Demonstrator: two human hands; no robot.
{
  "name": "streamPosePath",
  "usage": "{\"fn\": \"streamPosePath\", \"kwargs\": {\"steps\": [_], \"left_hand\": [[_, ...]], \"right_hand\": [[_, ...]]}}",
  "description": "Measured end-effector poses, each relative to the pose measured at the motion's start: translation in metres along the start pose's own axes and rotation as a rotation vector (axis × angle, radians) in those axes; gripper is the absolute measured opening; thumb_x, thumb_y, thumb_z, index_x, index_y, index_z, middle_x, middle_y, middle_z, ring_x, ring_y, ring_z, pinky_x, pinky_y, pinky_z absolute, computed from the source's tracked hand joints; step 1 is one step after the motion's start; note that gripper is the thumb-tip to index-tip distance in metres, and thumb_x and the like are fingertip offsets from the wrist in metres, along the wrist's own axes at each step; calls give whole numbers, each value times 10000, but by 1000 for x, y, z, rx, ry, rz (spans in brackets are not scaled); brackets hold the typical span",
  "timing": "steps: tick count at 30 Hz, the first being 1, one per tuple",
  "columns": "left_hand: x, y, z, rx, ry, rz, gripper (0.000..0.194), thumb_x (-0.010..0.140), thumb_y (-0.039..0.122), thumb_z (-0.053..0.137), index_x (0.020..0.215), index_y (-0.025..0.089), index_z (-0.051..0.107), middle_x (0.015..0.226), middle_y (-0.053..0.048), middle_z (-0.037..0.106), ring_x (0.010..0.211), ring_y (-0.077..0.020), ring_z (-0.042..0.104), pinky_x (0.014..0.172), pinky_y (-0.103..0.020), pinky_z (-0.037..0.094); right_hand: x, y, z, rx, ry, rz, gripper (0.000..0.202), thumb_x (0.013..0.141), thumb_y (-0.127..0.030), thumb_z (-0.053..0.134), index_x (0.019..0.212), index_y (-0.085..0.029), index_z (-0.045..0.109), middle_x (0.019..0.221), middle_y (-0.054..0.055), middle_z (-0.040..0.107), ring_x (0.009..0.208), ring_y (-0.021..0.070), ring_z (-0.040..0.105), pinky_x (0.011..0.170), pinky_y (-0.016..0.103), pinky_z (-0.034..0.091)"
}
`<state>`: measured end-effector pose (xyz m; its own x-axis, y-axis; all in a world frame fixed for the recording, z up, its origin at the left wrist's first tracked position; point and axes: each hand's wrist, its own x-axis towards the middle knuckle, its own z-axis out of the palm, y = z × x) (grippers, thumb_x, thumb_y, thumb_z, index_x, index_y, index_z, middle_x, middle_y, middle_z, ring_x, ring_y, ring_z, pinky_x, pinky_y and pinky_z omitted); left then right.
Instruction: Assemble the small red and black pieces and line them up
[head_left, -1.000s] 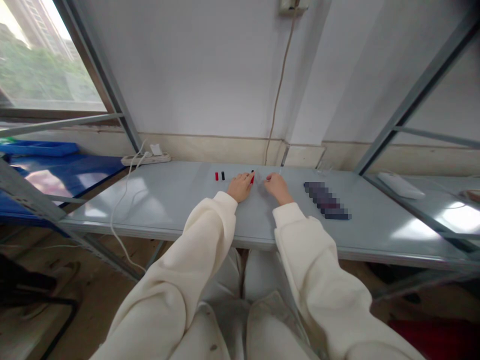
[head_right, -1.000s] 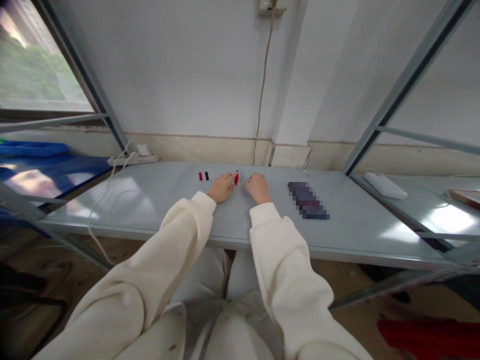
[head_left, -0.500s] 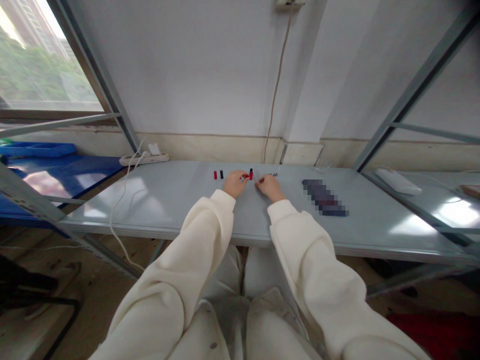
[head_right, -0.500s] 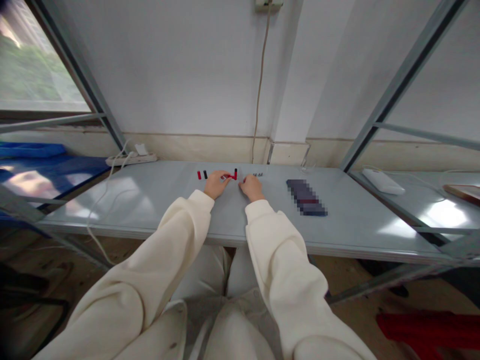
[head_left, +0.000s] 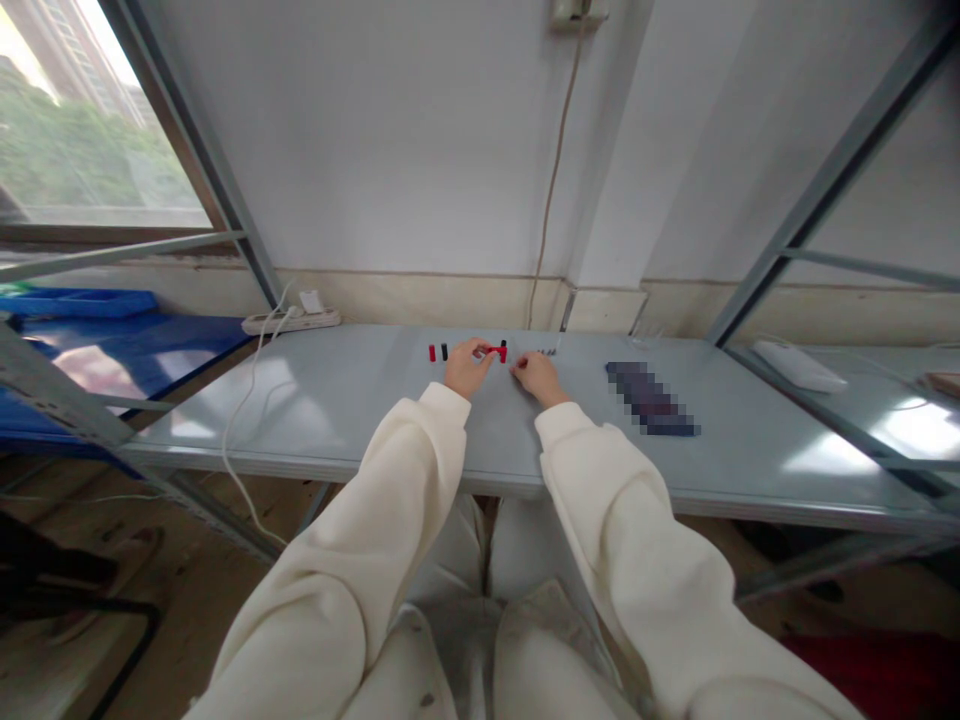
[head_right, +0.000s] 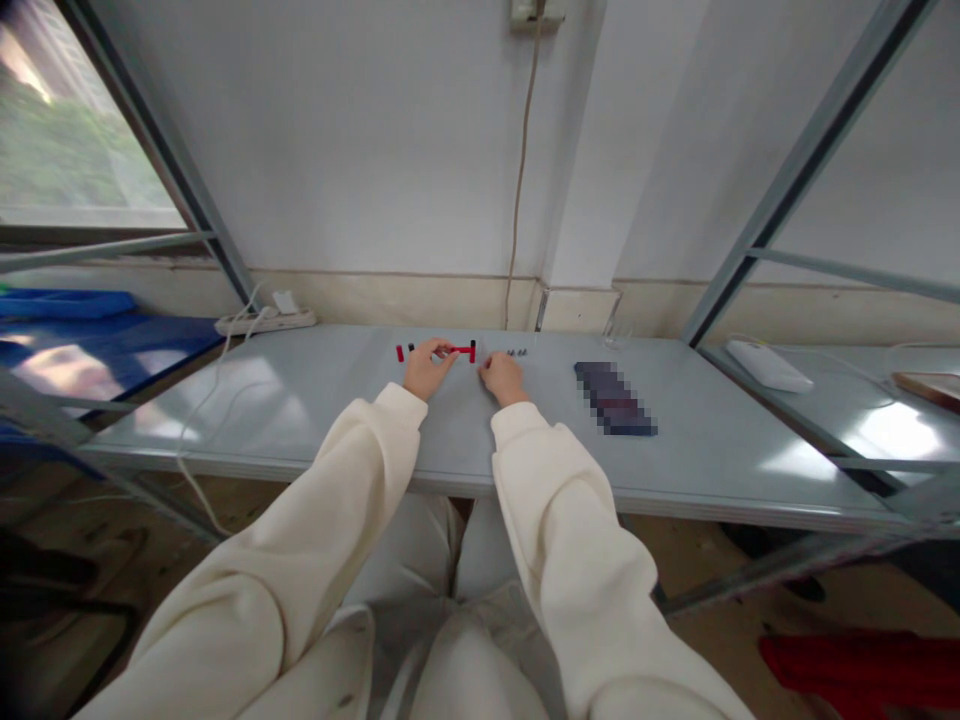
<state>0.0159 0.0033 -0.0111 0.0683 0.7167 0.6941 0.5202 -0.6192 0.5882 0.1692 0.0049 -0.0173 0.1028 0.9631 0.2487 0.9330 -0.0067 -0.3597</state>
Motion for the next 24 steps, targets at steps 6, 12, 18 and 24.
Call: {"fn": "streamPosePath", "kwargs": {"steps": [6, 12, 18, 24], "left_hand": [[0, 2, 0, -40, 14, -44, 133, 692, 259, 588, 782, 161, 596, 731, -32, 634, 671, -123, 554, 649, -269, 421], [2, 7, -4, -130, 55, -84, 112, 690, 251, 589, 764, 167, 597, 738, -35, 636, 663, -117, 558, 609, -256, 415], [3, 10, -6, -224, 94, -140, 95, 692, 249, 583, 746, 171, 595, 707, -29, 634, 635, -112, 553, 553, -242, 391], [3, 10, -7, -203, 104, -120, 107, 701, 252, 572, 768, 170, 586, 720, -29, 631, 620, -105, 537, 560, -240, 392]], "right_hand": [[-8, -9, -7, -105, 30, -197, 165, 785, -264, 500, 845, -146, 598, 896, 116, 630, 865, 199, 569, 729, 273, 387], [-13, -15, -10, -86, 5, -324, 150, 829, -213, 420, 900, -144, 533, 922, 110, 614, 855, 181, 568, 704, 247, 380], [-17, -18, -11, -78, -28, -328, 190, 849, -212, 372, 977, -135, 490, 939, 118, 609, 842, 178, 573, 701, 249, 381], [-16, -18, -9, -71, -53, -319, 200, 843, -208, 381, 999, -131, 482, 934, 125, 609, 843, 186, 576, 700, 255, 388]]}}
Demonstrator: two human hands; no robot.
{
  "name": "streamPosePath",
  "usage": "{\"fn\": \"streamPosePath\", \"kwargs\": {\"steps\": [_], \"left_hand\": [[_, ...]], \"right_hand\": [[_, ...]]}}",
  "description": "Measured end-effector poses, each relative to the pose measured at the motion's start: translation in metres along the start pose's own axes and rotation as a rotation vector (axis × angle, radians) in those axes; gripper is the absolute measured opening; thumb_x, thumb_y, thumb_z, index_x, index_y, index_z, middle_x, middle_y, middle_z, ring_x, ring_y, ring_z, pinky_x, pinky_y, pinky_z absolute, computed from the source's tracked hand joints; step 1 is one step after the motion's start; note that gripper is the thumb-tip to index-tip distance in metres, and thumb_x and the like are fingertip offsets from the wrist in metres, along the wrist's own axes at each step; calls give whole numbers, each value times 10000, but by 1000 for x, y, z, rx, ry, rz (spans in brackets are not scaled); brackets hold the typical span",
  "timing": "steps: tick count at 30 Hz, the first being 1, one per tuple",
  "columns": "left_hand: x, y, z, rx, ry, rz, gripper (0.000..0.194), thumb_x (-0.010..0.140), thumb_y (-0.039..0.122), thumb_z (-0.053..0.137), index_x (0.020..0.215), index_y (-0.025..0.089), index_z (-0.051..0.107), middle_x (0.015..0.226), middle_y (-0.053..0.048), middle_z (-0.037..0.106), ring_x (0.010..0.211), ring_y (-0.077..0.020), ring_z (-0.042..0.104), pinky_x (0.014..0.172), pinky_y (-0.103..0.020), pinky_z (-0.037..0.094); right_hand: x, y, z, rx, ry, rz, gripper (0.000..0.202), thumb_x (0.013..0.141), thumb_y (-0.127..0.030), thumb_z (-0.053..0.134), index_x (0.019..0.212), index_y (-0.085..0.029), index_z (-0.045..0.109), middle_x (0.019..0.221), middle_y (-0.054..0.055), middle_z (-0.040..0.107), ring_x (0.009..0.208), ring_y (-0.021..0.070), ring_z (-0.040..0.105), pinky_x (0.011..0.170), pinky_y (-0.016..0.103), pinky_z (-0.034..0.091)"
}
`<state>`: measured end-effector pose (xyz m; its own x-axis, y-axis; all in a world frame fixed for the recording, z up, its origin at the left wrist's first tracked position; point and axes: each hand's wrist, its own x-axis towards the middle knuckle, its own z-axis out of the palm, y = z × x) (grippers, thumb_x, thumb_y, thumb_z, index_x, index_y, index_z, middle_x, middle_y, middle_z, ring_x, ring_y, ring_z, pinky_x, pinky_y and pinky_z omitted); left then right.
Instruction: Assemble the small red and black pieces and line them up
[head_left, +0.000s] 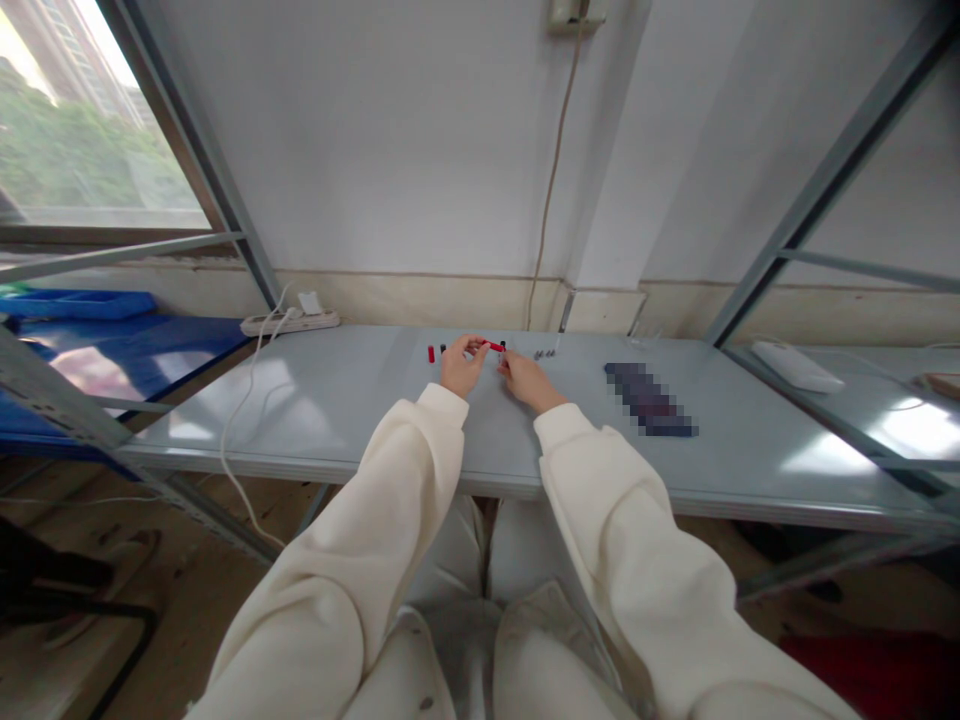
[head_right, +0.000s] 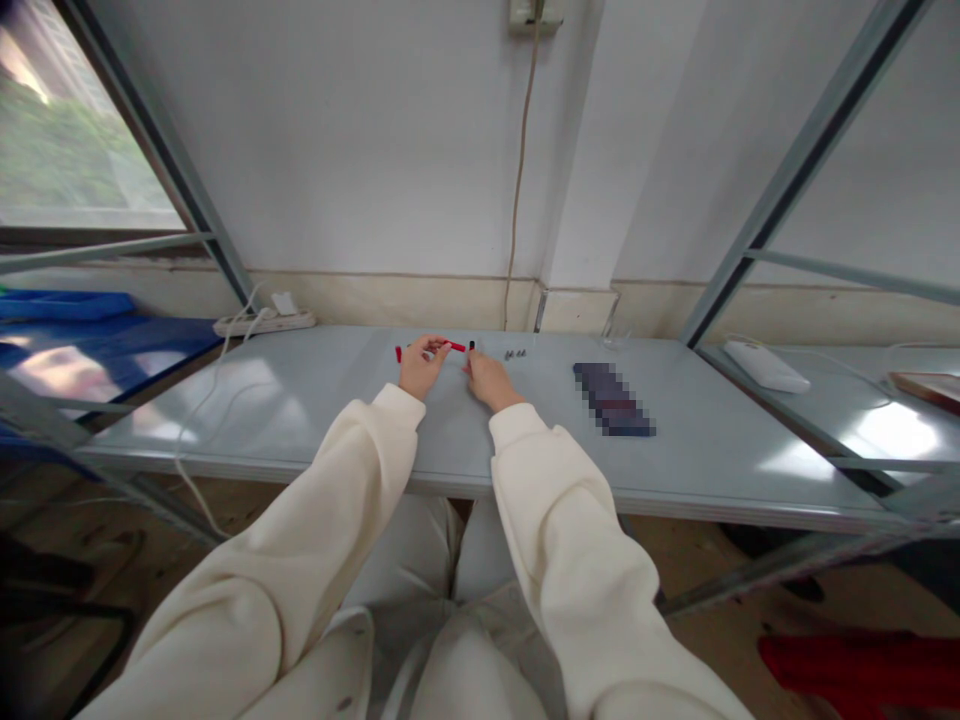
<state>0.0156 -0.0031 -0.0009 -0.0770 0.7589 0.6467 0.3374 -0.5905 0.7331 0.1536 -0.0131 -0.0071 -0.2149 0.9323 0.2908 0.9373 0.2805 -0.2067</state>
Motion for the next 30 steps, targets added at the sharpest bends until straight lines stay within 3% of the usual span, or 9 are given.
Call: {"fn": "streamPosePath", "kwargs": {"steps": [8, 14, 18, 25, 28, 30], "left_hand": [[-1, -2, 0, 7, 13, -2, 124, 700, 268, 570, 774, 170, 583, 709, -24, 627, 621, -101, 533, 561, -231, 389], [4, -9, 3, -117, -29, -54, 165, 685, 296, 582, 768, 153, 579, 710, -36, 618, 606, -93, 531, 537, -218, 402], [6, -9, 2, -189, -99, -73, 152, 663, 273, 602, 739, 144, 574, 664, -28, 607, 590, -89, 536, 589, -234, 434], [3, -13, 3, -89, -272, -86, 107, 639, 219, 612, 711, 141, 595, 666, -29, 607, 598, -92, 531, 614, -246, 432], [4, -14, 4, -99, -228, -103, 144, 624, 249, 629, 711, 140, 595, 653, -26, 596, 586, -90, 519, 601, -238, 419], [7, -12, 1, -129, -120, -141, 157, 637, 272, 617, 715, 139, 587, 640, -21, 583, 565, -84, 505, 584, -228, 408]], "right_hand": [[-3, -2, -2, -8, -9, -17, 220, 843, -199, 378, 1025, -130, 480, 952, 135, 607, 871, 201, 574, 727, 273, 395], [-3, -2, -6, -73, -13, -67, 222, 838, -178, 379, 1024, -140, 495, 995, 131, 599, 917, 204, 559, 757, 280, 390], [-3, -4, -7, -84, 0, -65, 219, 825, -172, 409, 1015, -123, 504, 970, 145, 605, 909, 211, 563, 753, 280, 387], [-4, -7, -5, 22, 93, -13, 197, 805, -251, 469, 941, -126, 538, 883, 120, 617, 829, 187, 571, 705, 265, 390], [-1, -9, -2, 103, 127, 27, 170, 788, -234, 492, 906, -126, 551, 846, 99, 620, 780, 158, 566, 687, 247, 384], [3, -13, 1, 172, 132, 54, 153, 769, -217, 517, 875, -115, 559, 828, 90, 622, 744, 139, 559, 670, 232, 381]]}}
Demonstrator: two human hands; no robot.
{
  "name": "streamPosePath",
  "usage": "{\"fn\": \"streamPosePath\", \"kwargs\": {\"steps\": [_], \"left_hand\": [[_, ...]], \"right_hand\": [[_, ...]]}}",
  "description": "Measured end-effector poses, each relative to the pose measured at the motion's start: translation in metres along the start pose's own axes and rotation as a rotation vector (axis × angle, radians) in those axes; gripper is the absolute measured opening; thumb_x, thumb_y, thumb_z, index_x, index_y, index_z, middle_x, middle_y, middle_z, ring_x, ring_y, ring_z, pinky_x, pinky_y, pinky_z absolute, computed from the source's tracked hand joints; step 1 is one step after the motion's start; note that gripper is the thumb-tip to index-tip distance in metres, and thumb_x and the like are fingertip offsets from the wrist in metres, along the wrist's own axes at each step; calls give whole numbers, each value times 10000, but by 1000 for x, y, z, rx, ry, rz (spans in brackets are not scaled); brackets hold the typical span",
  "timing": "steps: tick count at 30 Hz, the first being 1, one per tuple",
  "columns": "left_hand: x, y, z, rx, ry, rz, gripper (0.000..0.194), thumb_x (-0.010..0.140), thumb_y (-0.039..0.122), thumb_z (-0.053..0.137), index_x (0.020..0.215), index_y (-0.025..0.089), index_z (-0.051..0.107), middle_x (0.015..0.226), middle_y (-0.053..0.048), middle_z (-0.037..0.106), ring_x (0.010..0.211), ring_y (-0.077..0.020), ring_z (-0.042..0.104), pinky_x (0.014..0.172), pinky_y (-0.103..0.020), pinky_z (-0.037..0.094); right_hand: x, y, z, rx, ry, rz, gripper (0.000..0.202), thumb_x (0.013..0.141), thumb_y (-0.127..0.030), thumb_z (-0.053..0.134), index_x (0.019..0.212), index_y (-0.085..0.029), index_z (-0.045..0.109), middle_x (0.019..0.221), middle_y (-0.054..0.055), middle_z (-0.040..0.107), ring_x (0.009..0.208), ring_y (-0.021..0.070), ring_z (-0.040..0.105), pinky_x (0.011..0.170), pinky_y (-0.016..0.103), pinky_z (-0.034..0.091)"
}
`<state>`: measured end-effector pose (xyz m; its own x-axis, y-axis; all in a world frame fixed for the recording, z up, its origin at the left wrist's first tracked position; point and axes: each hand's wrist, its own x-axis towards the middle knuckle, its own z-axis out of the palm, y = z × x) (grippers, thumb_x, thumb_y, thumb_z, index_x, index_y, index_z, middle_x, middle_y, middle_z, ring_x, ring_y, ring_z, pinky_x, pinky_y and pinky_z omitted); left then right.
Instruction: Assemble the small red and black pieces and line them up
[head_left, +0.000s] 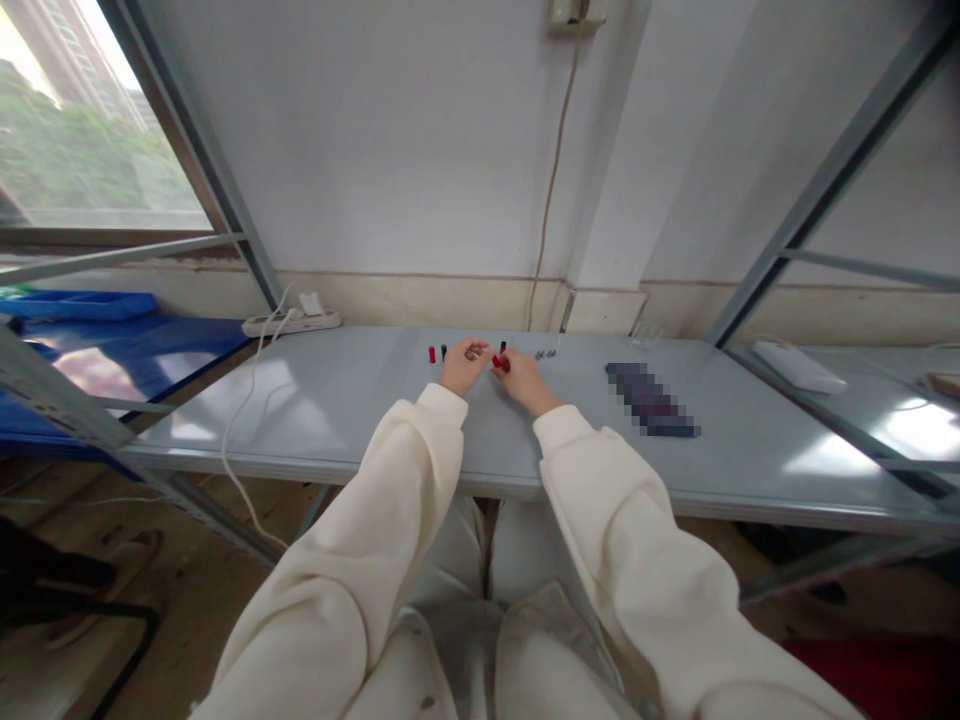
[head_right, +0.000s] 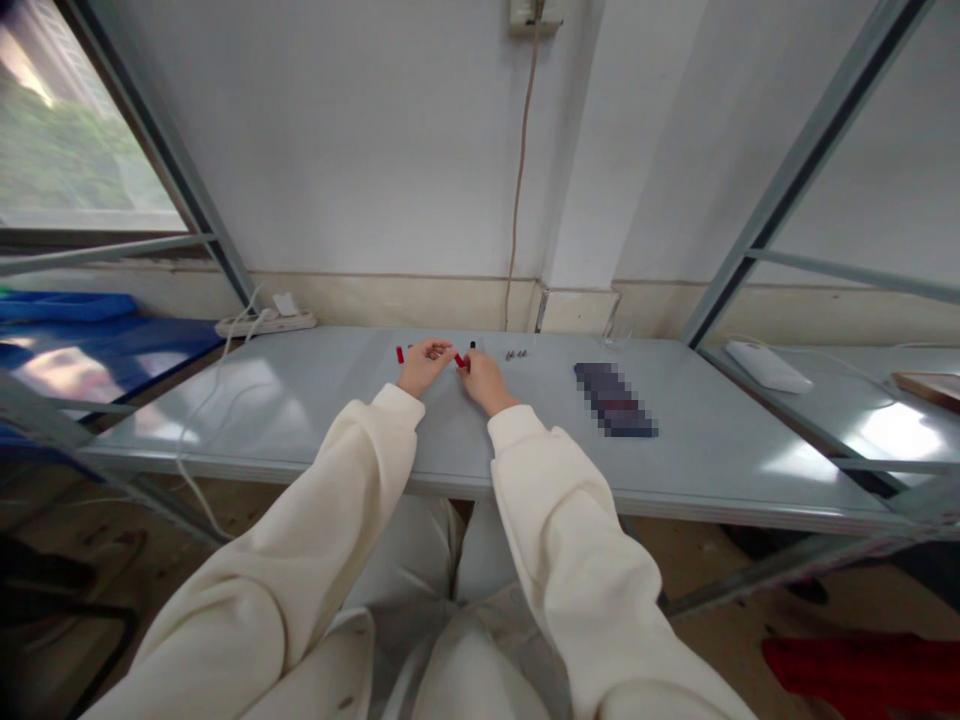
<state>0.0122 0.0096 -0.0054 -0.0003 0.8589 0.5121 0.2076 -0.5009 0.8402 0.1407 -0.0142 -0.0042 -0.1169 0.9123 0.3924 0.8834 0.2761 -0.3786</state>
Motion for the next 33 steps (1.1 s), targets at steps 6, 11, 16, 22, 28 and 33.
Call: {"fn": "streamPosePath", "kwargs": {"steps": [6, 11, 16, 22, 28, 33], "left_hand": [[10, 6, -18, -231, 455, -195, 123, 707, 247, 523, 643, 141, 521, 542, 23, 503, 473, -55, 442, 504, -191, 357], [12, 5, -25, -373, 567, -336, 93, 692, 209, 502, 635, 136, 508, 522, 38, 482, 424, -38, 402, 450, -171, 315], [13, 4, -25, -428, 616, -337, 103, 671, 210, 502, 606, 131, 504, 505, 42, 463, 429, -36, 404, 447, -166, 318], [14, 1, -25, -470, 627, -334, 86, 657, 202, 505, 607, 131, 507, 495, 44, 462, 430, -35, 411, 453, -168, 327], [12, 3, -25, -476, 626, -358, 76, 658, 178, 490, 599, 135, 512, 491, 47, 458, 413, -33, 396, 449, -175, 315], [12, 3, -22, -452, 597, -367, 86, 675, 201, 491, 612, 143, 500, 487, 48, 458, 406, -37, 383, 449, -180, 306]], "right_hand": [[17, -22, 12, 105, -128, 76, 118, 709, -201, 582, 768, -99, 590, 765, 86, 625, 674, 119, 541, 616, 211, 372], [34, -34, 26, 82, -143, 78, 130, 701, -220, 592, 774, -114, 611, 812, 96, 636, 735, 132, 558, 649, 213, 378], [46, -39, 41, 32, -151, 101, 142, 709, -226, 571, 797, -126, 618, 863, 111, 643, 789, 154, 577, 651, 216, 387], [53, -41, 53, 16, -149, 131, 168, 723, -237, 547, 836, -129, 610, 901, 120, 638, 831, 170, 581, 677, 232, 398], [54, -44, 56, -1, -186, 168, 176, 731, -230, 529, 859, -142, 612, 934, 116, 636, 863, 175, 583, 706, 242, 406], [50, -46, 48, -33, -209, 174, 237, 709, -254, 570, 903, -123, 601, 965, 136, 624, 908, 199, 572, 733, 252, 407]]}}
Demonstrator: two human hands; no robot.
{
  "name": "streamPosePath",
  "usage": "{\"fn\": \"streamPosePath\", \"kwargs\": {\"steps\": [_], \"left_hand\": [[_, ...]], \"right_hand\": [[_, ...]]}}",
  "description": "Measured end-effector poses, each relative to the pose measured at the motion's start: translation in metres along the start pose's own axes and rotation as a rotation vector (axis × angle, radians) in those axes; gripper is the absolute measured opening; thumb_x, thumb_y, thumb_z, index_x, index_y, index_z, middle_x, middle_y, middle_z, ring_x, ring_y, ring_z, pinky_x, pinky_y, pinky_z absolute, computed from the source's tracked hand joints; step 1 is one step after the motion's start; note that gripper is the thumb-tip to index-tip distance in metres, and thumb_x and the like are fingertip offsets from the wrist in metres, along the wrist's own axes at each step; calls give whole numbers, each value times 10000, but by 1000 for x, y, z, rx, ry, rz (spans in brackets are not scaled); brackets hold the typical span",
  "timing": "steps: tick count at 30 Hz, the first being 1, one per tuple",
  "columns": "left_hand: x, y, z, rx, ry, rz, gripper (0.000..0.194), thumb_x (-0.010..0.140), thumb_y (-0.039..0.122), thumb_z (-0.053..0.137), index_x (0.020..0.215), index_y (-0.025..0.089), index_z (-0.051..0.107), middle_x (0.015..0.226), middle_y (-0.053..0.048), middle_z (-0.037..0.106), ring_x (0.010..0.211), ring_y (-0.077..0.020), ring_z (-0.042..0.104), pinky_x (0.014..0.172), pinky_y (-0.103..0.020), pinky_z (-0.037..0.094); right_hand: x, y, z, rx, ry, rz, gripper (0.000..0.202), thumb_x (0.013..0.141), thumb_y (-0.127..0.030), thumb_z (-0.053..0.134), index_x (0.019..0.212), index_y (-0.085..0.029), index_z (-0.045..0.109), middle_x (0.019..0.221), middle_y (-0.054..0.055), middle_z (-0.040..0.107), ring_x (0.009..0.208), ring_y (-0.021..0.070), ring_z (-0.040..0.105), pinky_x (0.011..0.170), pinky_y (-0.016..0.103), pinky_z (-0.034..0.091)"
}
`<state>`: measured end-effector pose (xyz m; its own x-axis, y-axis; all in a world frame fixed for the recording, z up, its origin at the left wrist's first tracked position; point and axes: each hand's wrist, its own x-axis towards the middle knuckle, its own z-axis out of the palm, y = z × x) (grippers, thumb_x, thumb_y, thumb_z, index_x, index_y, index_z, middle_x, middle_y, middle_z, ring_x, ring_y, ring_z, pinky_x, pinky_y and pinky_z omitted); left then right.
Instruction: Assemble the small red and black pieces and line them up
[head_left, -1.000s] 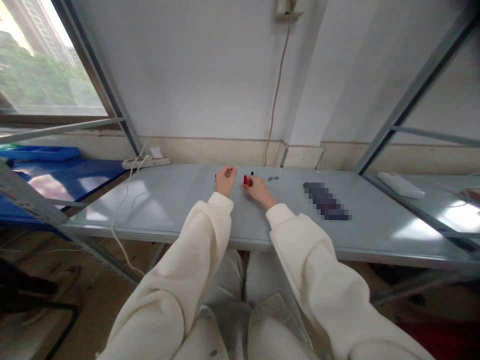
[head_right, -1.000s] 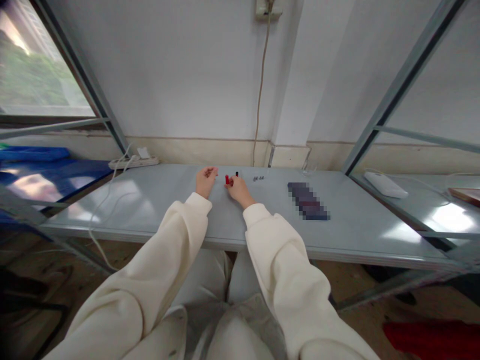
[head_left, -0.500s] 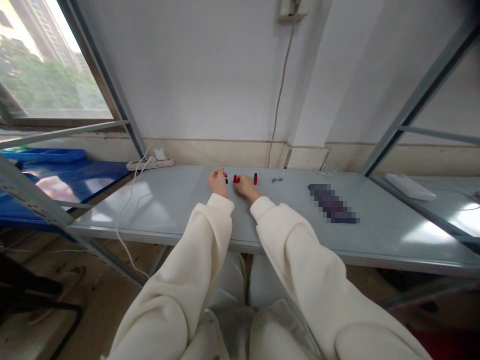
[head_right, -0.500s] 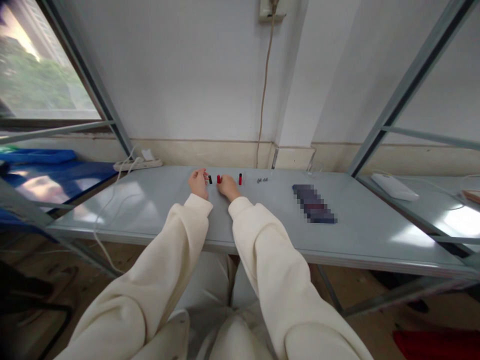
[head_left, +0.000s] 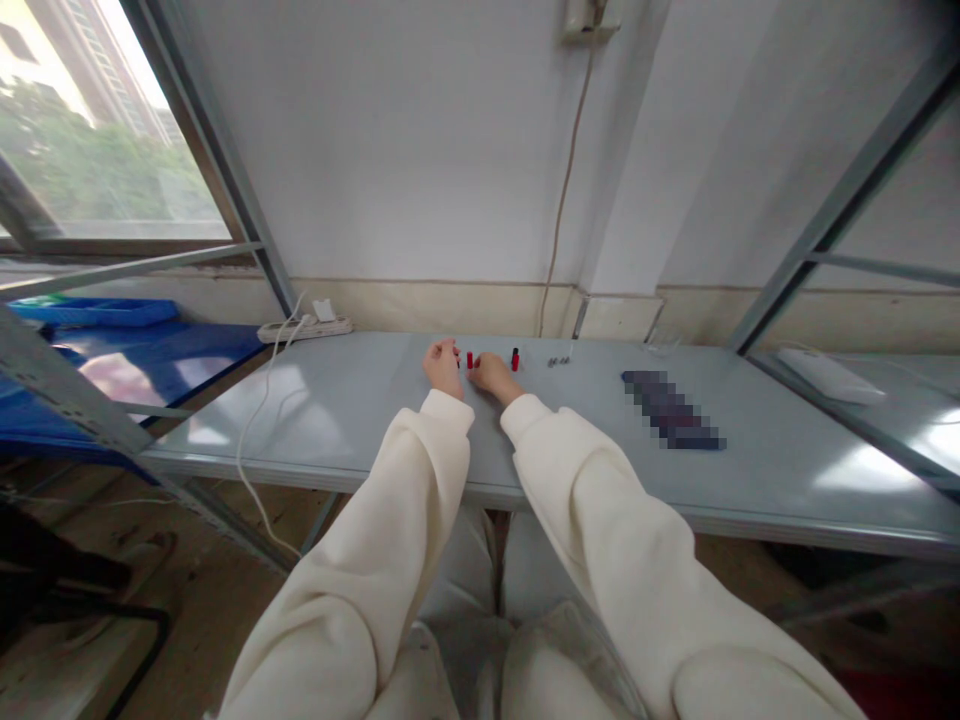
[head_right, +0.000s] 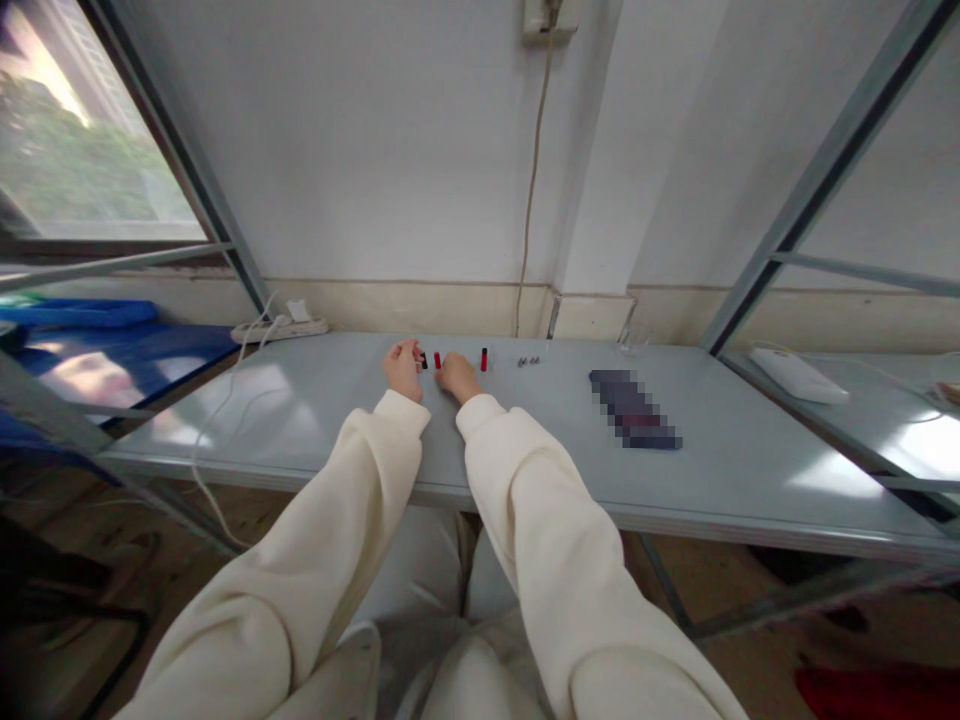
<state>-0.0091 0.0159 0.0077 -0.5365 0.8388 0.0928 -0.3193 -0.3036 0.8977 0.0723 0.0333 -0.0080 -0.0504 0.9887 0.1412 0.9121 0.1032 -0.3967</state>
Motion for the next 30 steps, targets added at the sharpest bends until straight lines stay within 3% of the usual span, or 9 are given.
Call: {"fn": "streamPosePath", "kwargs": {"steps": [5, 9, 12, 14, 20, 24, 30], "left_hand": [[-7, -5, 4, 191, -132, 274, 107, 718, 247, 489, 663, 157, 509, 554, 20, 499, 501, -66, 456, 537, -205, 382], [-20, -19, 9, 553, -414, 535, 134, 739, 228, 472, 817, 157, 554, 719, -34, 578, 645, -110, 517, 669, -257, 422], [-28, -31, 13, 843, -660, 713, 323, 726, 175, 475, 1045, 144, 518, 885, -72, 585, 834, -157, 521, 800, -297, 401], [-31, -37, 16, 990, -749, 778, 429, 734, 173, 467, 1162, 143, 448, 1001, -96, 555, 947, -183, 487, 856, -315, 374], [-33, -39, 20, 1255, -785, 823, 497, 784, 188, 422, 1274, 201, 336, 1106, -104, 498, 999, -209, 455, 852, -341, 361], [-34, -37, 21, 1323, -787, 831, 416, 805, 198, 403, 1219, 233, 412, 1098, -101, 499, 998, -213, 452, 817, -343, 367], [-27, -38, 24, 1212, -782, 879, 236, 776, 160, 452, 972, 160, 583, 938, -108, 575, 922, -210, 489, 801, -328, 367]], "right_hand": [[-18, 14, -26, -6, 128, -71, 276, 738, -283, 538, 964, -127, 572, 960, 115, 624, 904, 180, 566, 748, 250, 408], [-37, 39, -51, -68, 148, 53, 231, 759, -307, 503, 874, -139, 613, 913, 122, 632, 874, 202, 580, 723, 275, 418], [-44, 58, -61, -109, 111, 149, 253, 761, -313, 501, 885, -130, 622, 915, 141, 631, 875, 215, 584, 711, 281, 422], [-43, 68, -61, -112, 89, 176, 252, 753, -319, 514, 873, -130, 629, 920, 141, 632, 887, 217, 582, 717, 278, 421], [-34, 81, -48, -70, 155, 190, 284, 727, -312, 563, 931, -121, 609, 941, 150, 629, 935, 221, 567, 753, 269, 412], [-32, 83, -40, -69, 193, 179, 291, 731, -314, 554, 942, -119, 603, 960, 153, 624, 942, 230, 565, 754, 280, 410], [-31, 82, -35, -75, 200, 204, 298, 729, -333, 549, 927, -119, 612, 959, 155, 625, 928, 228, 569, 736, 273, 411]]}}
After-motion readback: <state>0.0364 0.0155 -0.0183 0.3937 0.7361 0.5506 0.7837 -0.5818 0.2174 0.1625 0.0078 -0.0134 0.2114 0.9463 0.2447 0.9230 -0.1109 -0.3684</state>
